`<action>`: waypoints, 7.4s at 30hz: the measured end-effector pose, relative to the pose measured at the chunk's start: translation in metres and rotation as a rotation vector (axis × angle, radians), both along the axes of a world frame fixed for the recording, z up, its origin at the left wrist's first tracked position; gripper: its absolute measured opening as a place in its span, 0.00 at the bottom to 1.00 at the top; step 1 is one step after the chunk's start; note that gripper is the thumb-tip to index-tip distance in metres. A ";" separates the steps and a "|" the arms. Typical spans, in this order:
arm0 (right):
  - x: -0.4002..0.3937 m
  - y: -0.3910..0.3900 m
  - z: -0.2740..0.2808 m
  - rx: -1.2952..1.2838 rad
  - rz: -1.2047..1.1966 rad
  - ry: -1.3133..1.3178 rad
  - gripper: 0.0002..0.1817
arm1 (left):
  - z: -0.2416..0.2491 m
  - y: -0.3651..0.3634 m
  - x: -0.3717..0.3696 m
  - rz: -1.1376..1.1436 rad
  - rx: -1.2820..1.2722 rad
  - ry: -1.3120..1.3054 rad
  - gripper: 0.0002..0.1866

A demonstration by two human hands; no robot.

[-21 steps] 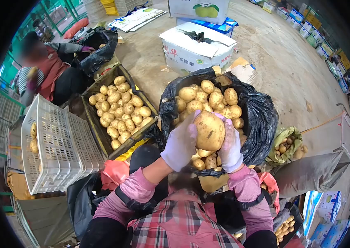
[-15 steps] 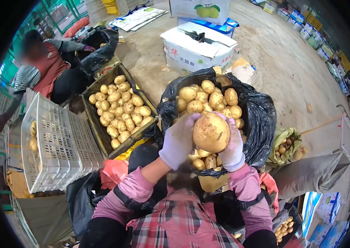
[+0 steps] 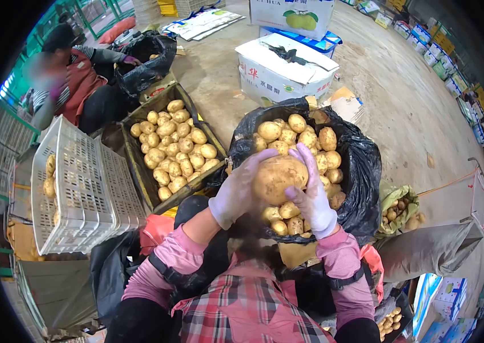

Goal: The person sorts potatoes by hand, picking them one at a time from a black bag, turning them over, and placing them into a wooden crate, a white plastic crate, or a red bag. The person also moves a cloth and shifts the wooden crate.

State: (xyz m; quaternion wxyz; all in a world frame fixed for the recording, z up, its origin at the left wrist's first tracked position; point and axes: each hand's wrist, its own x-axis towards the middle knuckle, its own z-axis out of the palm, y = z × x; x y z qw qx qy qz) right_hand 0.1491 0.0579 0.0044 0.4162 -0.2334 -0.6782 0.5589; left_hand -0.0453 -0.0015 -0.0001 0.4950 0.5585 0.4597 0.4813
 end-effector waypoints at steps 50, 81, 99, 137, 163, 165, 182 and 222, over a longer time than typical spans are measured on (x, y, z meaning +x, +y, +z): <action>0.009 0.042 -0.121 0.137 0.476 -1.656 0.38 | -0.014 0.039 -0.044 0.115 -0.422 -0.668 0.23; -0.003 0.015 0.027 -0.247 -0.033 -0.098 0.29 | 0.025 0.014 -0.014 0.021 -0.198 -0.183 0.43; -0.016 0.015 0.008 0.282 -0.271 -0.184 0.32 | 0.023 0.017 -0.013 -0.025 -0.143 -0.192 0.44; -0.020 0.015 0.003 -0.026 -0.161 0.013 0.33 | 0.018 0.010 0.003 0.136 0.082 0.016 0.32; -0.014 0.016 -0.015 -0.624 -0.016 0.072 0.21 | 0.050 -0.009 -0.111 0.300 0.094 0.319 0.34; -0.018 0.013 -0.019 -0.595 -0.041 -0.014 0.21 | 0.016 -0.025 -0.198 0.473 -0.250 0.338 0.33; -0.022 0.044 -0.066 -0.698 -0.040 -0.131 0.24 | -0.346 -0.053 -0.366 0.534 -0.871 1.570 0.45; -0.054 -0.002 -0.011 0.328 -0.264 -0.186 0.46 | 0.000 0.008 -0.007 0.060 -0.137 -0.413 0.30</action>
